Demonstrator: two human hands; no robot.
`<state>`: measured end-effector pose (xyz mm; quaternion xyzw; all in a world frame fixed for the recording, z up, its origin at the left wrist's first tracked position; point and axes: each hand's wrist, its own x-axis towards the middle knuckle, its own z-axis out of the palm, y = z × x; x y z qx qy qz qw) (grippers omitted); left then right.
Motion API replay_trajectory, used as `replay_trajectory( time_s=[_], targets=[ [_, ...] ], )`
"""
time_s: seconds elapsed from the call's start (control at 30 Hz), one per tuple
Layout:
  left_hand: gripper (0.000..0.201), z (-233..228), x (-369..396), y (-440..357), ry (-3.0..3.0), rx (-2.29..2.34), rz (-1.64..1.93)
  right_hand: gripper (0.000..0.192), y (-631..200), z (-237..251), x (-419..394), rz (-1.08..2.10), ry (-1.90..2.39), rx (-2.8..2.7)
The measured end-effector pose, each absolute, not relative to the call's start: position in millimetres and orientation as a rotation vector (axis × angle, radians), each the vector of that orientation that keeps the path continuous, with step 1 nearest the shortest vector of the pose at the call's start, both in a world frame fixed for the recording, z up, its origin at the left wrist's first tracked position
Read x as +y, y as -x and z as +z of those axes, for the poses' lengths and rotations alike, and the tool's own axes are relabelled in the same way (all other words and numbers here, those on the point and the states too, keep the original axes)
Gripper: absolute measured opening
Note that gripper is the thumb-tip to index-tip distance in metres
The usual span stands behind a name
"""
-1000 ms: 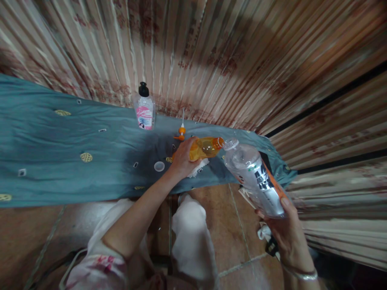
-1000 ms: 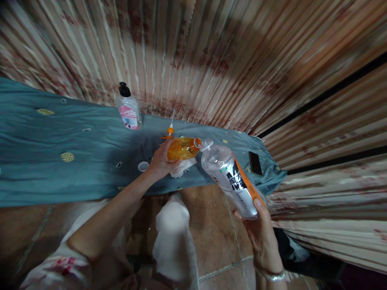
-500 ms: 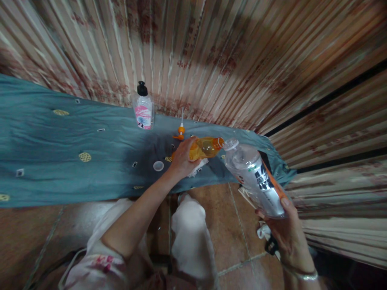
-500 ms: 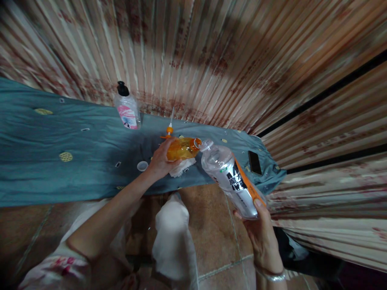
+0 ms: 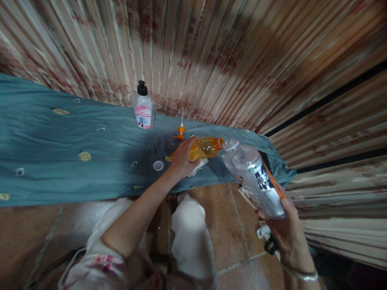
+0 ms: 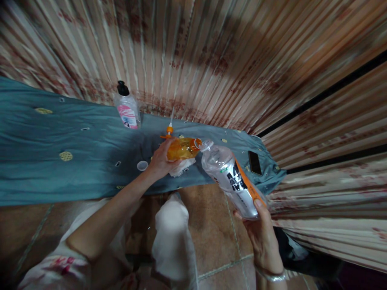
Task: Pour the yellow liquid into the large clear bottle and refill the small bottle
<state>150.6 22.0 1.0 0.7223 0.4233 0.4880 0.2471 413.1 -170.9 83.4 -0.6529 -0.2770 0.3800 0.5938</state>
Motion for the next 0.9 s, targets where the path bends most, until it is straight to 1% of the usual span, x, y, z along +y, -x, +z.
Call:
replay_trajectory(
  time_s=[0.2, 0.5, 0.67, 0.9],
  targets=[
    [0.069, -2.0, 23.3, -150.6, -1.994, 1.133, 1.346, 0.059, -414.1, 86.9, -174.1, 0.940, 1.568, -0.561],
    [0.069, -0.5, 23.5, -152.7, -1.982, 1.141, 1.330, 0.058, -414.4, 85.2, -175.4, 0.931, 1.548, -0.578],
    [0.068, 1.9, 22.6, -151.9, -1.981, 1.133, 1.317, 0.060, -416.0, 84.6, -175.9, 0.936, 1.547, -0.653],
    [0.067, 5.4, 20.2, -152.2, -1.970, 1.142, 1.312, 0.049, -408.9, 87.5, -175.7, 0.887, 1.544, -0.634]
  ],
)
